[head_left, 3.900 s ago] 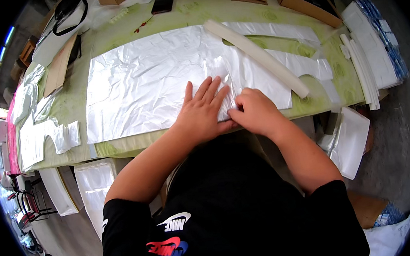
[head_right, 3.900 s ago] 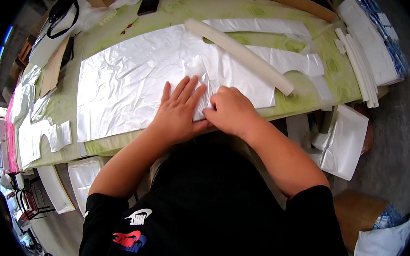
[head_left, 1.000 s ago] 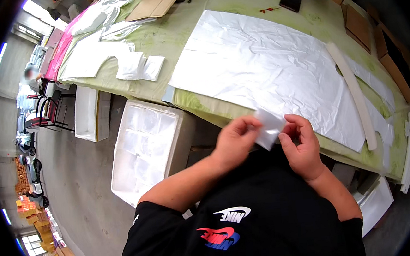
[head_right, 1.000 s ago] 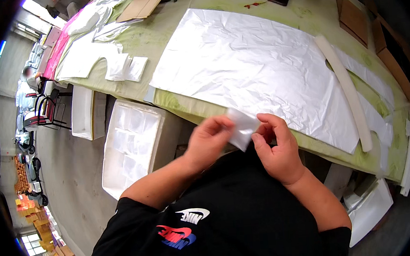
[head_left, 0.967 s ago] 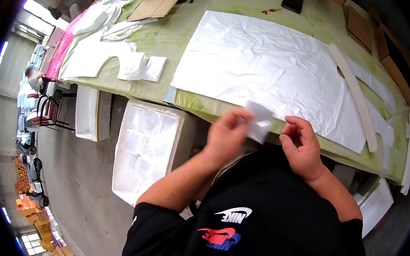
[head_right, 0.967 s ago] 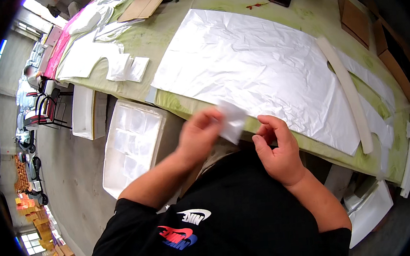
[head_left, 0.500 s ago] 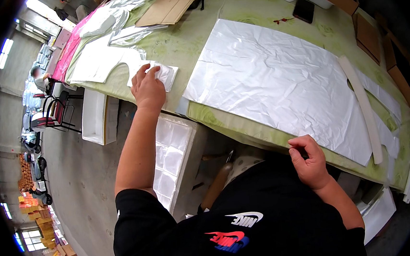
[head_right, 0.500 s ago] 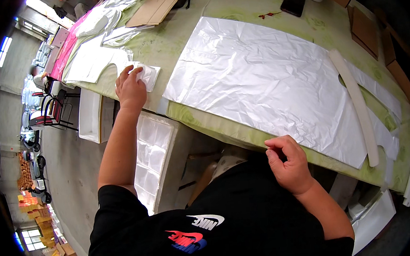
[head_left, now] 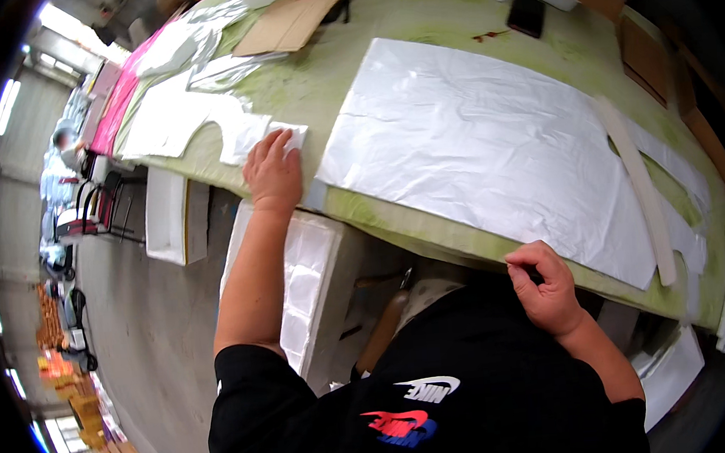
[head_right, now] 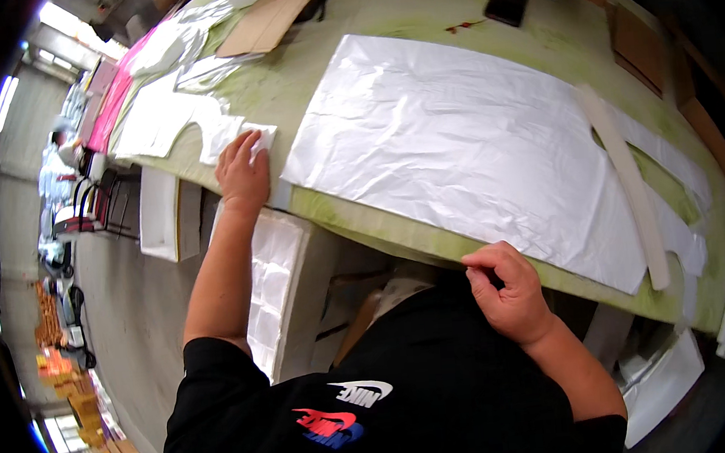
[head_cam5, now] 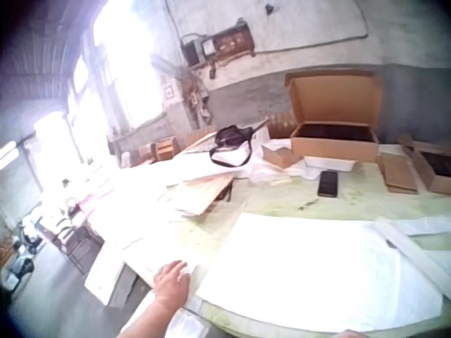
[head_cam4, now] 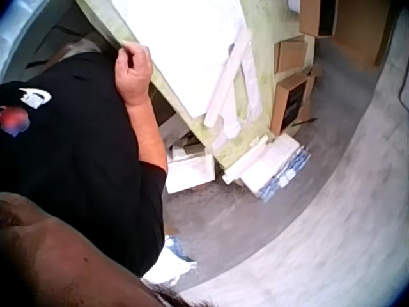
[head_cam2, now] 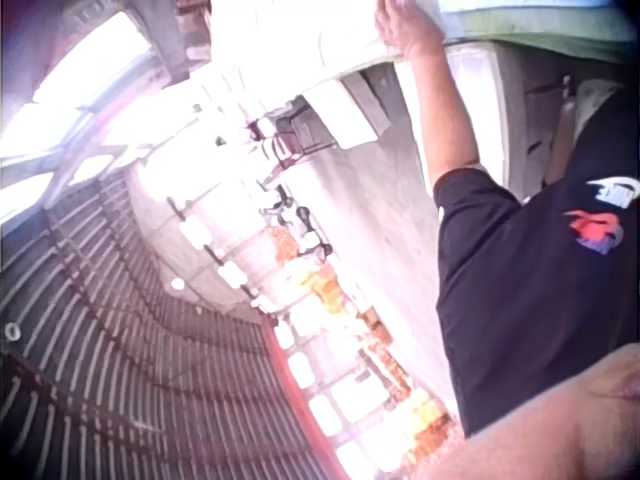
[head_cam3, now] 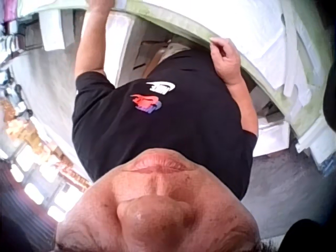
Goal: The person repeatedly unrolls a clear plastic film, places it over a white flat object on the table, and folds the edges to wrap the item. The process is repeated multiple times with the same object.
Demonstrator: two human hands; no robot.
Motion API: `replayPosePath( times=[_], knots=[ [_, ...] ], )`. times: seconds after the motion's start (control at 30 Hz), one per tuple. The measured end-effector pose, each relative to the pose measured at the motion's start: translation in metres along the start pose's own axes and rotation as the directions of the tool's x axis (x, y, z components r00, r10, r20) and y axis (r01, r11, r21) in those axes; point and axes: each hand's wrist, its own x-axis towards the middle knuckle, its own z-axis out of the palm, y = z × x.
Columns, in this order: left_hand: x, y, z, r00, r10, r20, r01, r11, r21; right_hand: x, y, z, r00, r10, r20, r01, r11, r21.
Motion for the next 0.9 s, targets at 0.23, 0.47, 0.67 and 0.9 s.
replayPosePath(
  times=[0.23, 0.47, 0.67, 0.9],
  knots=[
    [0.001, 0.027, -0.015, 0.97, 0.206, -0.13, -0.234, 0.937, -0.26, -0.011, 0.024, -0.112, 0.871, -0.359, -0.336, -0.108, 0.526, -0.843],
    [0.002, 0.146, -0.004, 0.944, 0.319, 0.087, -0.171, 0.696, -0.698, -0.062, 0.031, -0.191, 0.906, 0.118, -0.406, -0.409, 0.487, -0.772],
    [-0.016, 0.312, -0.019, 0.81, 0.565, 0.157, -0.115, 0.415, -0.902, -0.072, 0.001, -0.139, 0.884, 0.156, -0.441, -0.4, 0.741, -0.54],
    [-0.026, 0.425, 0.007, 0.565, 0.813, 0.138, -0.268, 0.339, -0.902, -0.05, 0.007, -0.094, 0.871, 0.265, -0.413, -0.389, 0.886, -0.252]
  ],
)
